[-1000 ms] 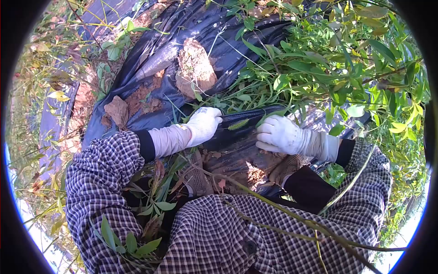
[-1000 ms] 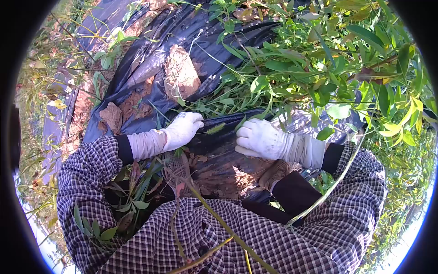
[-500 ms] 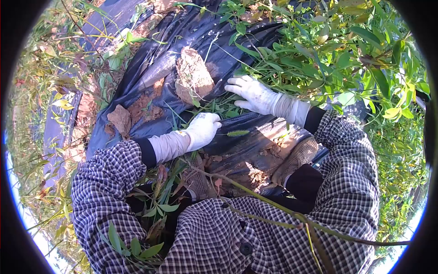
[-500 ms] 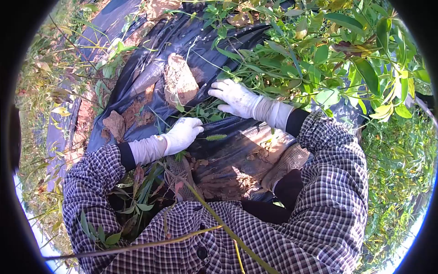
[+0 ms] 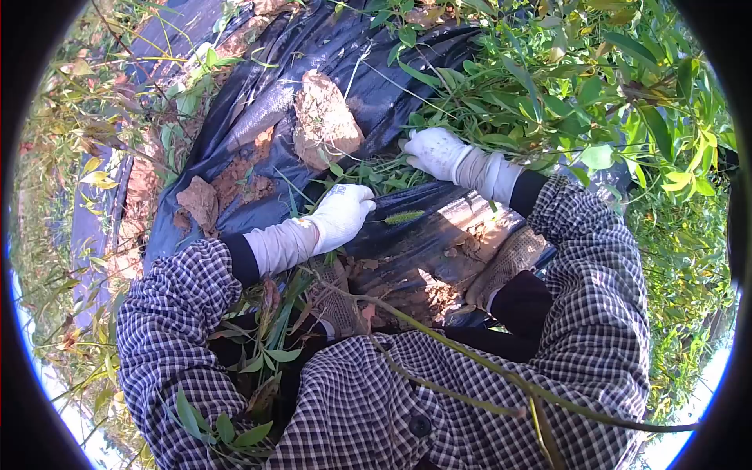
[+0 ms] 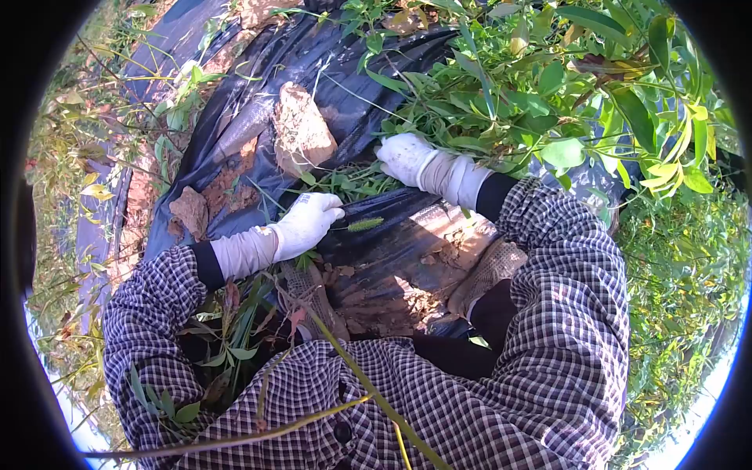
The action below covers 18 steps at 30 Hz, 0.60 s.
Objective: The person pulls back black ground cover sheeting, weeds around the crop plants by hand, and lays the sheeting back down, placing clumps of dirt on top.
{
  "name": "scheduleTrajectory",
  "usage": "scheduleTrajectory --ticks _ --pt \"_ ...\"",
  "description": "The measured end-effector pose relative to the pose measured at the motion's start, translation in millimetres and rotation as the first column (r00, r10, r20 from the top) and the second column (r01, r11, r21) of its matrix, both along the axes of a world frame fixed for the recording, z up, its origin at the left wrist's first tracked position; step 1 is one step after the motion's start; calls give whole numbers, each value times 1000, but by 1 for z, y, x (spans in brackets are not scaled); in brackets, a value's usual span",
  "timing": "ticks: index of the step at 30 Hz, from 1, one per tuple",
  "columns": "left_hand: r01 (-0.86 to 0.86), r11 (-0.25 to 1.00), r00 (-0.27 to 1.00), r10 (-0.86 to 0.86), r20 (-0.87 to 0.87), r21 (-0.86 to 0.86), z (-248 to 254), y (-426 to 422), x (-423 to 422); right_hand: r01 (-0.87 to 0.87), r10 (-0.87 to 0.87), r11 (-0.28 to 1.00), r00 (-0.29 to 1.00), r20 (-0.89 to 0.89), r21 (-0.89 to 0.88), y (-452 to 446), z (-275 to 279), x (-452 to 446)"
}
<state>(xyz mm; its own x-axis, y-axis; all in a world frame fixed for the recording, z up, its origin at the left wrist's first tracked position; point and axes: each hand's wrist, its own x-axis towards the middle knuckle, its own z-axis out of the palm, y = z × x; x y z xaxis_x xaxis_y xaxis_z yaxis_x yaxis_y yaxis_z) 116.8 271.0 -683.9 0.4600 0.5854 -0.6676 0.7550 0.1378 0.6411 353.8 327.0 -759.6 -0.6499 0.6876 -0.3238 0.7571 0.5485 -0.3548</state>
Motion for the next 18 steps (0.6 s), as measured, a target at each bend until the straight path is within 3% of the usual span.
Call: scheduleTrajectory --ticks 1,2,3,5,7,9,10,13,14,16,17,18 --pt "14 1000 1000 -14 -2 15 0 1 0 -4 5 1000 1000 21 -14 2 -1 -1" --pt "26 999 1000 -26 -6 31 -1 3 0 50 -36 978 997 70 -203 6 -3 -2" --pt "38 998 999 -38 -11 46 -2 5 0 93 -45 880 993 114 -466 10 -5 -5" --pt "-22 998 999 21 25 59 -8 -1 0 -7 -185 568 973 -136 -823 -10 -38 -4" --pt "-70 992 997 66 43 103 -15 -8 -2 11 -122 476 991 -54 -879 -3 -29 1" --pt "-66 997 997 64 46 44 -12 -2 -1 95 -102 394 993 59 -914 2 -13 -4" --pt "-65 998 997 63 48 25 -11 3 -1 84 -89 429 995 50 -899 5 -12 -3" --pt "-32 999 999 32 0 36 -7 3 -3 198 -280 717 960 -15 -669 -2 1 8" --pt "-66 997 997 64 35 45 -6 3 -4 269 -356 724 934 -10 -635 -5 25 6" --pt "-89 996 996 88 28 30 -6 2 -4 56 -153 949 941 -301 -309 -19 40 15" --pt "-98 995 995 98 22 20 -7 1 -4 -33 -15 993 912 -411 -109 -27 53 15" --pt "-97 995 995 96 17 15 -7 1 -4 -128 156 986 932 -328 104 -36 67 15"
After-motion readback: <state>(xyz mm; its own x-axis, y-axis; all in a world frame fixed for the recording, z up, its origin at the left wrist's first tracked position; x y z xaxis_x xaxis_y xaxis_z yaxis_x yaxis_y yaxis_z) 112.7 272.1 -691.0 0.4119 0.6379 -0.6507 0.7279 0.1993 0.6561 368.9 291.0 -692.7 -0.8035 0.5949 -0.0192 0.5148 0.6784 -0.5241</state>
